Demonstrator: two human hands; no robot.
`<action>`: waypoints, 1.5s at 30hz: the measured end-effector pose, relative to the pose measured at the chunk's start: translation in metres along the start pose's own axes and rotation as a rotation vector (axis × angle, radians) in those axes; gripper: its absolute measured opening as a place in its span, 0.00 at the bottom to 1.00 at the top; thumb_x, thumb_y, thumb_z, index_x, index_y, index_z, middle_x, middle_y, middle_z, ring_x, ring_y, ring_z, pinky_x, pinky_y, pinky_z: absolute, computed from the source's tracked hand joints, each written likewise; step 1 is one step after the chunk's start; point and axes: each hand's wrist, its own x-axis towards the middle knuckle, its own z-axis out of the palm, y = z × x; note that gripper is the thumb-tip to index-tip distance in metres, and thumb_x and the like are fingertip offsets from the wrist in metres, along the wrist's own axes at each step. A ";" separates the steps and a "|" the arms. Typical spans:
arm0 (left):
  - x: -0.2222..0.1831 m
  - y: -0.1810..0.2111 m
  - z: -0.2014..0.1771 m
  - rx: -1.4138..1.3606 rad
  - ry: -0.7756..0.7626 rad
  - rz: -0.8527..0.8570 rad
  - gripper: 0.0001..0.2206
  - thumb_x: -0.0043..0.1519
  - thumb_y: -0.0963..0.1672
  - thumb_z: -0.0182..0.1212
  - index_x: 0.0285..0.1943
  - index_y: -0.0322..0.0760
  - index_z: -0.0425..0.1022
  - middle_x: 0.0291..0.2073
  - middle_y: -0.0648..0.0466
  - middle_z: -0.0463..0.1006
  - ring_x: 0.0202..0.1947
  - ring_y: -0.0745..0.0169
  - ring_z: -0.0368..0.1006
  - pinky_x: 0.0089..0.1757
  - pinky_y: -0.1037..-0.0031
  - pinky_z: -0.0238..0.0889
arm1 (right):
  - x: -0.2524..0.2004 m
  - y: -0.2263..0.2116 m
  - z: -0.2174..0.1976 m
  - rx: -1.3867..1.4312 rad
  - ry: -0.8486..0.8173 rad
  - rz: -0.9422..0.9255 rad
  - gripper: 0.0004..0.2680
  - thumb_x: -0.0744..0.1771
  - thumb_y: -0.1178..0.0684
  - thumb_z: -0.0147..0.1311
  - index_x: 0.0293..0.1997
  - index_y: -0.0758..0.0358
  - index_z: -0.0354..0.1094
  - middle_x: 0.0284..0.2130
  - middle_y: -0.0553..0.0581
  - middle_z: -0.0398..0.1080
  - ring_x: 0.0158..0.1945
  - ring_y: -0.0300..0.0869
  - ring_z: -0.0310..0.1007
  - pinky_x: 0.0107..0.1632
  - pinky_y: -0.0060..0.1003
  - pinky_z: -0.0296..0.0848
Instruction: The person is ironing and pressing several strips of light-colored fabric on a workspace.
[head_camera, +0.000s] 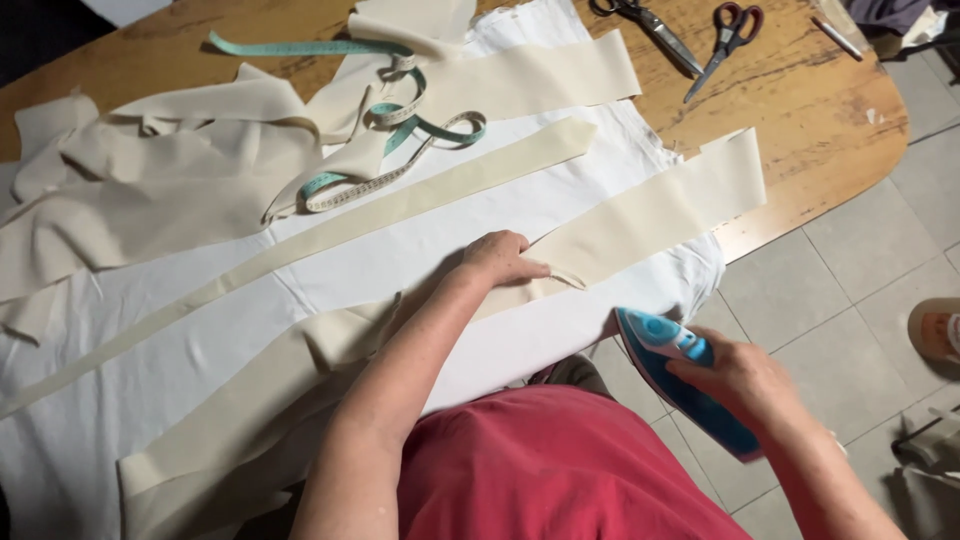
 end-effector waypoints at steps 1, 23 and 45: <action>0.012 0.001 0.004 0.061 -0.025 -0.029 0.19 0.43 0.56 0.55 0.19 0.44 0.55 0.19 0.57 0.66 0.26 0.59 0.64 0.31 0.72 0.56 | -0.004 0.004 -0.004 -0.023 -0.069 0.111 0.19 0.59 0.38 0.49 0.55 0.32 0.60 0.35 0.53 0.72 0.38 0.44 0.70 0.37 0.35 0.64; 0.151 0.092 -0.004 -0.081 0.277 0.327 0.09 0.45 0.50 0.51 0.30 0.46 0.66 0.29 0.54 0.75 0.34 0.53 0.69 0.36 0.69 0.58 | -0.001 0.090 -0.004 0.045 0.024 0.267 0.20 0.56 0.32 0.50 0.53 0.23 0.58 0.27 0.54 0.74 0.36 0.46 0.73 0.35 0.36 0.68; -0.166 -0.267 0.047 -0.147 0.067 -0.473 0.17 0.44 0.55 0.64 0.35 0.46 0.76 0.26 0.54 0.78 0.34 0.59 0.74 0.35 0.73 0.64 | 0.040 -0.031 0.043 0.227 0.211 0.035 0.20 0.59 0.39 0.52 0.57 0.37 0.59 0.37 0.64 0.72 0.46 0.55 0.69 0.45 0.47 0.67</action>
